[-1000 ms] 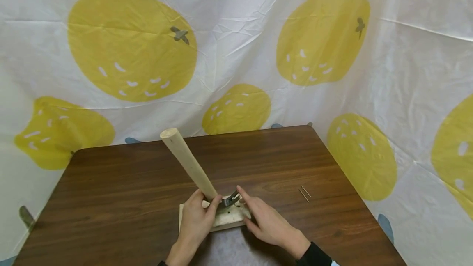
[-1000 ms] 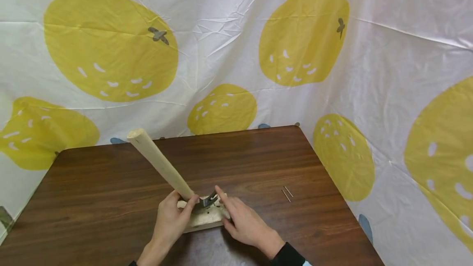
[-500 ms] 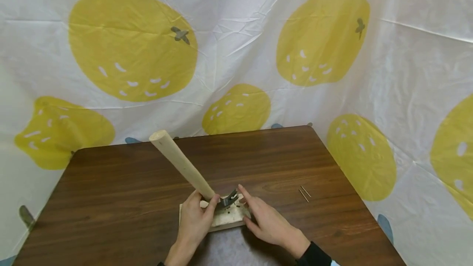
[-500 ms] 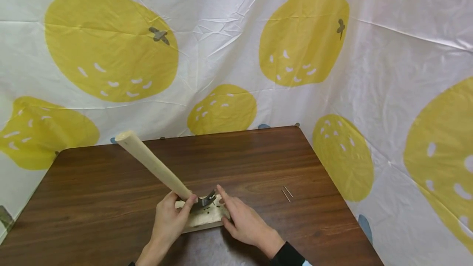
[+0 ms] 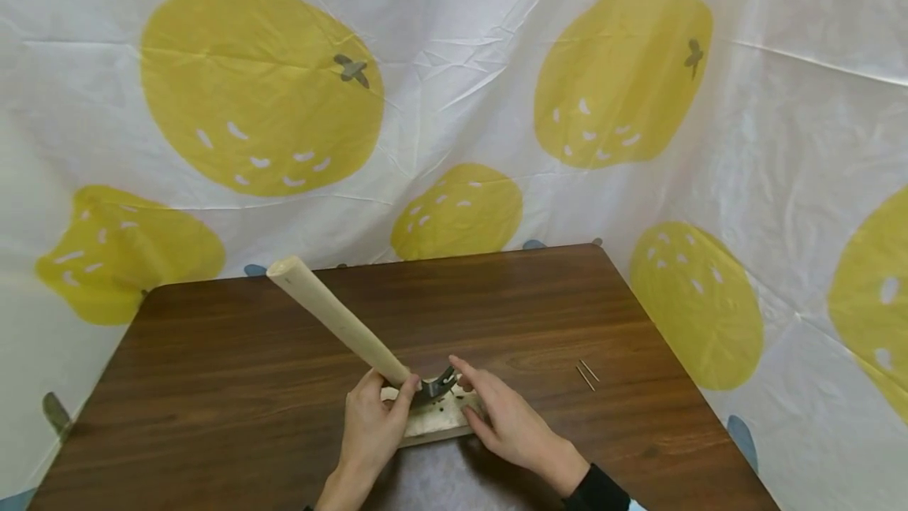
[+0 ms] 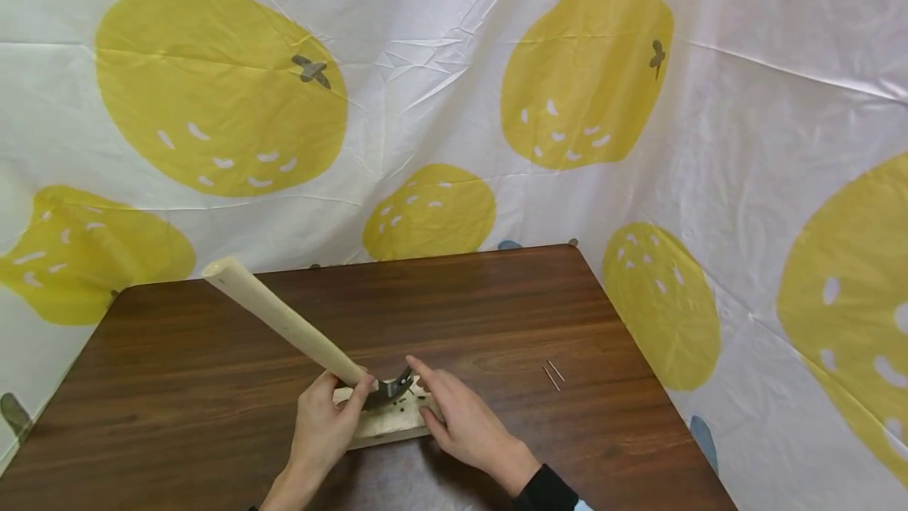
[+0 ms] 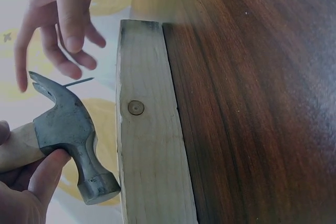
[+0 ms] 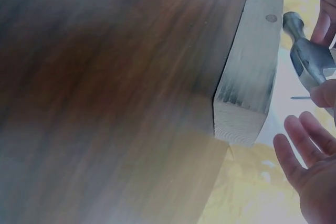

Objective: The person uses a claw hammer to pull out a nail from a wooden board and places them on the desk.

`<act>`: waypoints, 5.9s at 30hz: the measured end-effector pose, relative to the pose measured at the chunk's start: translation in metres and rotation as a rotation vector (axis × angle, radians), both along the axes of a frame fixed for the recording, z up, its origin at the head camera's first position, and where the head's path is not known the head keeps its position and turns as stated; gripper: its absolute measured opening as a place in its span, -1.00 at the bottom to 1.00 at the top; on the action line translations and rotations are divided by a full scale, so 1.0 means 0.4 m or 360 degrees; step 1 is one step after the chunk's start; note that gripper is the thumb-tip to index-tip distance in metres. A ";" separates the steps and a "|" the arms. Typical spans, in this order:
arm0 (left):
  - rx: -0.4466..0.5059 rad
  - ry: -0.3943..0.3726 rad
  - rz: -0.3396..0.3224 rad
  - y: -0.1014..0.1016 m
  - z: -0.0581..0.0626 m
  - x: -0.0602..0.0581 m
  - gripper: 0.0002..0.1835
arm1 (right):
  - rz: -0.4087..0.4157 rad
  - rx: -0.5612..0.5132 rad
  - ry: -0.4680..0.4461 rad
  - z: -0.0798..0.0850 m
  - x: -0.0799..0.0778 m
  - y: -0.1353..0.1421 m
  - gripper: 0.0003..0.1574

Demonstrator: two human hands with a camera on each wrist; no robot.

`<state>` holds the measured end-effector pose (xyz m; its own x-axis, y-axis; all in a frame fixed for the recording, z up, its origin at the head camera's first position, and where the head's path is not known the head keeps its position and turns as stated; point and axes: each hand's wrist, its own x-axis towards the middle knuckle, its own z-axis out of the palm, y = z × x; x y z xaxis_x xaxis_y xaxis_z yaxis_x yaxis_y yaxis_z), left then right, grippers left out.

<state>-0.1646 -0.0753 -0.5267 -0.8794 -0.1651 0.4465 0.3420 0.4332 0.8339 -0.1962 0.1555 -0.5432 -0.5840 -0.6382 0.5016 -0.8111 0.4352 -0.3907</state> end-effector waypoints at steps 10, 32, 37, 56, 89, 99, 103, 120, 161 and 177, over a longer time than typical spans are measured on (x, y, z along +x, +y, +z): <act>0.0075 -0.0012 -0.0047 -0.004 0.001 0.004 -0.87 | 0.0073 -0.0057 0.0072 0.015 -0.011 -0.032 -0.36; -0.0044 0.0069 0.0024 -0.007 -0.006 0.004 -0.86 | -0.0028 -0.0145 0.0100 0.008 -0.018 -0.064 -0.60; -0.0057 0.0120 0.0026 -0.006 -0.011 0.002 -0.86 | -0.0071 -0.0184 0.0107 0.009 -0.014 -0.070 -0.61; -0.0086 0.0122 0.0009 0.003 -0.006 -0.004 -0.80 | -0.0099 -0.0357 0.0154 0.024 -0.024 -0.038 -0.70; -0.0213 0.0041 -0.0058 0.045 -0.005 0.000 -0.79 | -0.0649 0.0057 -0.0003 -0.012 -0.068 0.189 -0.65; -0.0216 0.0069 -0.0053 0.049 -0.009 0.000 -0.78 | -0.0745 0.0229 -0.0118 -0.033 -0.070 0.215 -0.68; -0.0217 0.0052 -0.0067 0.049 -0.011 0.001 -0.79 | -0.0755 0.0237 -0.0028 -0.043 -0.072 0.225 -0.71; -0.0259 0.0037 -0.0085 0.041 -0.019 0.000 -0.76 | -0.1005 0.0403 -0.0153 -0.059 -0.089 0.259 -0.75; -0.0242 0.0018 -0.0181 0.031 -0.014 -0.004 -0.64 | -0.1234 0.0384 -0.0141 -0.041 -0.103 0.283 -0.76; -0.0270 0.0030 -0.0205 0.030 -0.013 -0.002 -0.74 | -0.1036 0.0281 -0.0083 0.017 -0.074 0.185 -0.71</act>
